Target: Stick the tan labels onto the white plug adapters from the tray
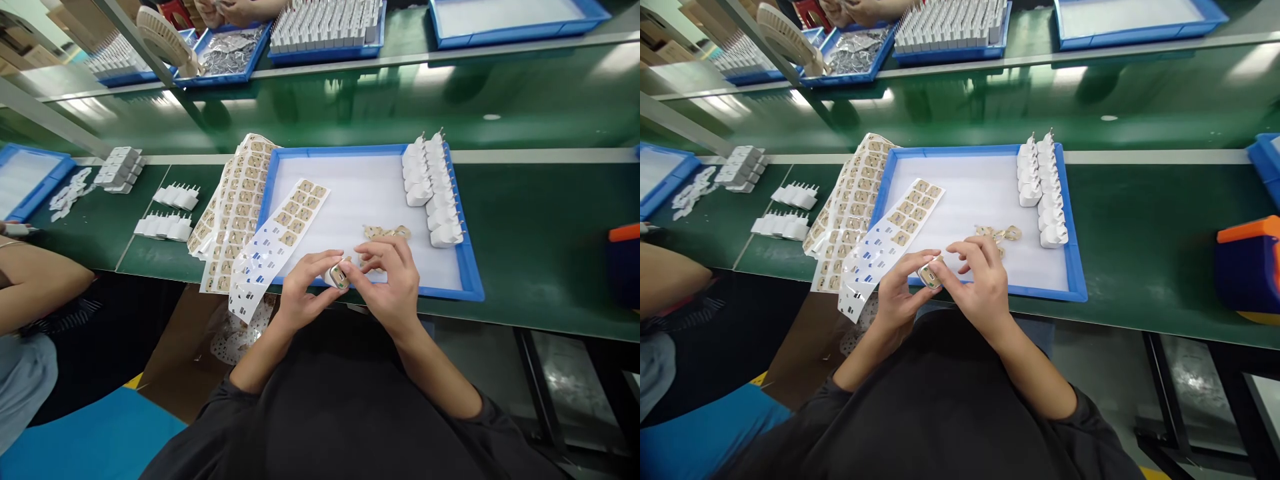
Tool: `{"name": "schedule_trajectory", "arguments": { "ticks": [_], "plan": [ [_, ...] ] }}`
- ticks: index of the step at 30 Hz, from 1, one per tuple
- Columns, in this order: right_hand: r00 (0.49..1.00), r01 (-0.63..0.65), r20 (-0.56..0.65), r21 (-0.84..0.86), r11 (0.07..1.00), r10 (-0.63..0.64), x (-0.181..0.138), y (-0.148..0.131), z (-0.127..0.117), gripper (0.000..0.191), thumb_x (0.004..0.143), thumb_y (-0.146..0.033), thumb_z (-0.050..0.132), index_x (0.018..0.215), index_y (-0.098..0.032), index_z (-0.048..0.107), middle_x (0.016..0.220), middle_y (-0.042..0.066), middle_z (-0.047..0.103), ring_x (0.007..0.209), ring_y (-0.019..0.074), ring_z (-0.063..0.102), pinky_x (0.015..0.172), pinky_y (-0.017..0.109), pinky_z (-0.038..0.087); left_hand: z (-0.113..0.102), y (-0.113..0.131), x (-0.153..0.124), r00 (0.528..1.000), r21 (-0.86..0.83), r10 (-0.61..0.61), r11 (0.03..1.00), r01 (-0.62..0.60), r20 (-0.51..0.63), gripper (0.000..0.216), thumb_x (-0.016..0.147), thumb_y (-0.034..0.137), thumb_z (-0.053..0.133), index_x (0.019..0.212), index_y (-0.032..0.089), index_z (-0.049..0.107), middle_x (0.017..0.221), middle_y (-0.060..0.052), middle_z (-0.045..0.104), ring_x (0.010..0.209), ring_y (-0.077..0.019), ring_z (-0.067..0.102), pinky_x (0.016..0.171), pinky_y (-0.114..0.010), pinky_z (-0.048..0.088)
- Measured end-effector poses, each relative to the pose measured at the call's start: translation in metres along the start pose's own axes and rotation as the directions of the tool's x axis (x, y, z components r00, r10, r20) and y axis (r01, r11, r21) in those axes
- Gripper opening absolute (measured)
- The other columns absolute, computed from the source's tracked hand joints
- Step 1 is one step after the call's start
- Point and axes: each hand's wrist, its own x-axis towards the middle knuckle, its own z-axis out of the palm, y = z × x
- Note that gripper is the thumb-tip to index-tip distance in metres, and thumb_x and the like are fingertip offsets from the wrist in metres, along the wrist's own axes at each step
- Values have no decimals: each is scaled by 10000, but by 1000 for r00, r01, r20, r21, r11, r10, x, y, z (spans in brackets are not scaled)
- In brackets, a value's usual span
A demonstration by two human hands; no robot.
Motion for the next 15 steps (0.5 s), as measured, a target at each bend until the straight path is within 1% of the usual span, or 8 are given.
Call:
{"name": "schedule_trajectory", "arguments": {
  "ticks": [2,4,6,8,10,11,13,15],
  "plan": [
    [991,-96,108,125,987,83,0,3,1,166,874,-311,742,1019,-271,673,978,43,601,837,171,602,611,278,591,3,-2,-1,998,-32,-32,999,31,-55,510,874,230,751,1351,302,587,1322,-94,678,1249,-270,633,1051,-453,523],
    [964,-203,221,264,943,145,-1,7,2,243,853,-303,763,1071,-279,659,1020,42,592,917,176,599,630,257,594,6,-5,-2,994,-76,-52,996,45,-93,481,883,231,742,1333,297,587,1334,-94,672,1278,-264,619,1071,-454,515],
    [941,-290,285,398,870,183,-3,11,4,288,831,-298,783,1089,-280,658,1042,41,578,933,177,590,632,255,593,8,-9,-2,993,-132,-54,990,41,-102,470,880,220,748,1315,295,588,1334,-92,674,1285,-257,619,1074,-453,517],
    [924,-357,320,521,775,210,-4,15,7,226,847,-297,764,1056,-273,680,1016,36,566,873,166,589,599,258,583,9,-13,-2,994,-170,-31,985,12,-106,481,862,207,767,1299,292,585,1325,-93,679,1276,-259,630,1058,-453,534],
    [911,-402,337,602,689,237,-5,18,10,160,866,-288,741,1022,-271,711,1001,33,562,824,157,588,568,258,563,10,-15,-1,991,-149,17,988,-37,-132,510,838,191,790,1290,291,577,1315,-98,684,1267,-265,639,1040,-456,550],
    [911,-409,327,625,665,252,-5,18,12,131,875,-277,728,1006,-274,723,997,31,563,818,154,587,568,256,553,11,-16,0,988,-112,48,992,-65,-145,525,826,179,800,1286,293,574,1310,-100,686,1259,-264,646,1032,-456,557],
    [920,-391,280,644,658,274,-5,18,15,78,888,-248,706,955,-277,735,968,22,568,839,151,578,617,254,539,11,-15,3,979,13,138,990,-138,-149,542,810,154,809,1275,300,572,1299,-97,691,1221,-251,668,1027,-462,565],
    [933,-360,231,646,673,277,-5,16,18,59,879,-220,708,903,-272,720,921,11,568,863,150,561,684,254,523,11,-13,6,960,160,248,961,-227,-127,539,813,135,800,1268,302,564,1285,-86,699,1177,-227,689,1039,-479,564]
  ]
}}
